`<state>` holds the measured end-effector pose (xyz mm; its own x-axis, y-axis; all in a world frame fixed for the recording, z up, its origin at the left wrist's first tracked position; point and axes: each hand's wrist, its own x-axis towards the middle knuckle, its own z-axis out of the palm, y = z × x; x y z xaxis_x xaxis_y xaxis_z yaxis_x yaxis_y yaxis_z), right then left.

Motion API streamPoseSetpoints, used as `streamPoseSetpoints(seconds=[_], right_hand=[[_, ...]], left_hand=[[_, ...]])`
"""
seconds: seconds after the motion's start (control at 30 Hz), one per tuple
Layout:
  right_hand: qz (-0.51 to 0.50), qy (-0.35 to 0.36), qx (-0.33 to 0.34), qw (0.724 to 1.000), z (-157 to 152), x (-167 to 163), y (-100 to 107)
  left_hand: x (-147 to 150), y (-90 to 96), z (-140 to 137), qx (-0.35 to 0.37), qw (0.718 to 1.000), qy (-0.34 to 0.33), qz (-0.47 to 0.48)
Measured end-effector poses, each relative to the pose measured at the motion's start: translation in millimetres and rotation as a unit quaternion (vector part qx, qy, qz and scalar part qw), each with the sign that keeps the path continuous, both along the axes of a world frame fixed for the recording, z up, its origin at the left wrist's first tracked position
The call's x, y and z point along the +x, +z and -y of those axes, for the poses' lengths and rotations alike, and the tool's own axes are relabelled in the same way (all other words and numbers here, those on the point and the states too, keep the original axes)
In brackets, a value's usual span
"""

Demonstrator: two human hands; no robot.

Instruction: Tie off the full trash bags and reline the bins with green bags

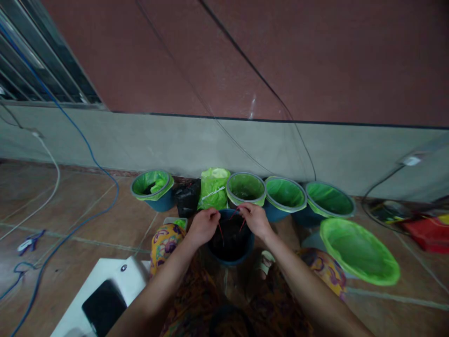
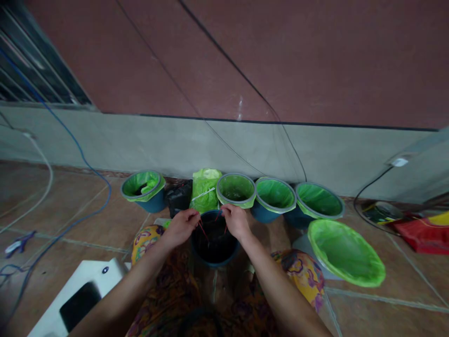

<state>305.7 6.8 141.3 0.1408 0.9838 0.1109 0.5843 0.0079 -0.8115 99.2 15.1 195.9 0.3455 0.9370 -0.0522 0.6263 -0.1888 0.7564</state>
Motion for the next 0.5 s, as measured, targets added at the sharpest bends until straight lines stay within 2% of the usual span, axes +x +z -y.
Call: streamPoseSetpoints(seconds=[0.1, 0.17, 0.27, 0.37, 0.43, 0.5], right_hand=[[-0.027, 0.023, 0.036, 0.999, 0.3, -11.4, 8.3], [-0.047, 0.032, 0.043, 0.997, -1.0, -15.8, 6.6], [-0.163, -0.014, 0.008, 0.987, -3.0, -18.0, -2.4], [-0.295, -0.050, -0.034, 0.953, -0.8, -18.6, -7.7], [-0.333, -0.034, -0.046, 0.941, 3.3, -20.7, -6.0], [-0.325, 0.012, -0.064, 0.943, 7.9, -25.7, -2.4]], left_hand=[[6.1, 0.4, -3.3, 0.043, 0.998, -0.037, -0.027], [8.4, -2.3, -7.5, 0.063, 0.996, -0.057, -0.035], [7.4, -8.0, -17.3, 0.078, 0.994, -0.069, -0.035], [3.3, -13.3, -26.8, 0.059, 0.996, -0.069, -0.007], [2.2, -15.5, -31.0, 0.038, 0.997, -0.069, 0.014], [4.8, -16.0, -33.6, 0.032, 0.996, -0.074, 0.025]])
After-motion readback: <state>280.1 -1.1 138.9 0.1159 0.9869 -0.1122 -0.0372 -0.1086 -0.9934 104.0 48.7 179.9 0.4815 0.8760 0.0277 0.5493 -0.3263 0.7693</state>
